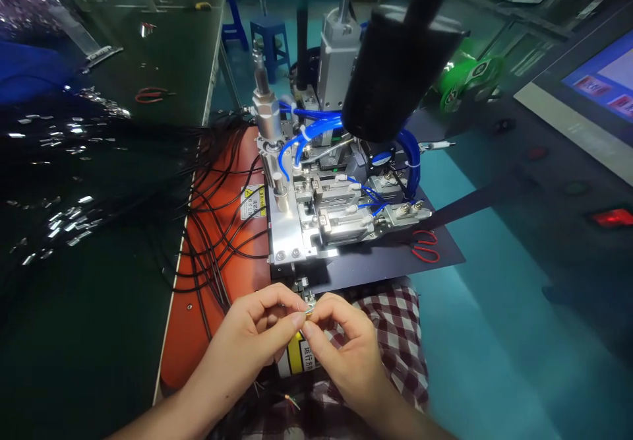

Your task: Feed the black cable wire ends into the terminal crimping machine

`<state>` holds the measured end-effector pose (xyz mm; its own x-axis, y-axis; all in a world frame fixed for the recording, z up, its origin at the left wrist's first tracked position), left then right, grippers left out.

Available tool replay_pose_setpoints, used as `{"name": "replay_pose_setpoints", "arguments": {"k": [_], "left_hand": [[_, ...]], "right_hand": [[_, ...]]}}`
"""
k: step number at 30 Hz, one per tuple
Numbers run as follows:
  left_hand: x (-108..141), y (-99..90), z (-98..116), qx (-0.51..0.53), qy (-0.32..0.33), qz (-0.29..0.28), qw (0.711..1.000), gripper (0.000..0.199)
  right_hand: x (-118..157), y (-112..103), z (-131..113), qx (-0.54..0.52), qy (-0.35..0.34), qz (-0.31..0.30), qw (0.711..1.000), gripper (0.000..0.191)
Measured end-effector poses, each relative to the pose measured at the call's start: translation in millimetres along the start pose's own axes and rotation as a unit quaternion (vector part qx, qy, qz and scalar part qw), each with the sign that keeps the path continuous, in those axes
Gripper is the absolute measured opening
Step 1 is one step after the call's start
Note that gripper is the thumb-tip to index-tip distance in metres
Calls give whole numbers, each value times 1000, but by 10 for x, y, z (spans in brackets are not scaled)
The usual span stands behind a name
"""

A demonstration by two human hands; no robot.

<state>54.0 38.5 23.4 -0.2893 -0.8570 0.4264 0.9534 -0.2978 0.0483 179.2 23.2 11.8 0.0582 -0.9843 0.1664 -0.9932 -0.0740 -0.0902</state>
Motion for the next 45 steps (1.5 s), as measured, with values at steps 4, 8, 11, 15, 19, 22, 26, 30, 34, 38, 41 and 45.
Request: {"name": "replay_pose_setpoints", "arguments": {"k": [4, 8, 11, 15, 19, 22, 26, 30, 34, 38, 41, 45], "left_hand": [[22, -12, -42, 30, -39, 14, 999, 22], [33, -22, -70, 46, -47, 29, 997, 23], [22, -30, -88, 57, -47, 33, 997, 24], [-3, -25, -87, 70, -53, 6, 996, 23], [-12, -32, -75, 56, -61, -30, 996, 25], [-12, -45, -98, 63, -67, -43, 995, 24], [-24, -61, -147, 91, -70, -42, 992, 21], [-29, -66, -165, 105, -75, -38, 991, 20], [-18, -56, -132, 107, -73, -61, 990, 19], [-17, -37, -119, 103, -73, -84, 988, 21], [-23, -45, -132, 90, -74, -57, 991, 21], [-18, -38, -119, 73, -69, -28, 995, 22]], "right_hand": [[10, 9, -22, 3, 1, -8, 1000, 14], [14, 8, -29, 4, 4, -6, 1000, 14], [16, 9, -24, 3, -2, 0, 1000, 15], [5, 8, -21, 2, -7, 1, 1000, 14], [-27, 4, -11, -21, 5, -16, 1000, 14], [-42, 10, -4, -45, 17, -33, 998, 13], [-26, 12, -20, -38, 8, -29, 999, 14], [-8, 18, -15, -17, -6, -23, 1000, 13], [-23, 17, -6, -9, -19, -22, 1000, 13], [-61, -1, 3, -2, 2, -50, 999, 12], [-86, -47, -20, 8, 15, -78, 997, 9], [-95, -141, -87, 18, -5, -56, 998, 7]]}}
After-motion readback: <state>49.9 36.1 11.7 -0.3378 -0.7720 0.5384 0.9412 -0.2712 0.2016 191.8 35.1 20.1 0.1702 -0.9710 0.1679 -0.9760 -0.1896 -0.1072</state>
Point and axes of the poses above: each hand's wrist, its own x-axis away from the middle knuckle, its own y-axis out of the palm, z = x × y, the point moved 6 cm from there along -x, towards the middle knuckle, and after that the axes turned 9 degrees about y, right-handed, at the moved point
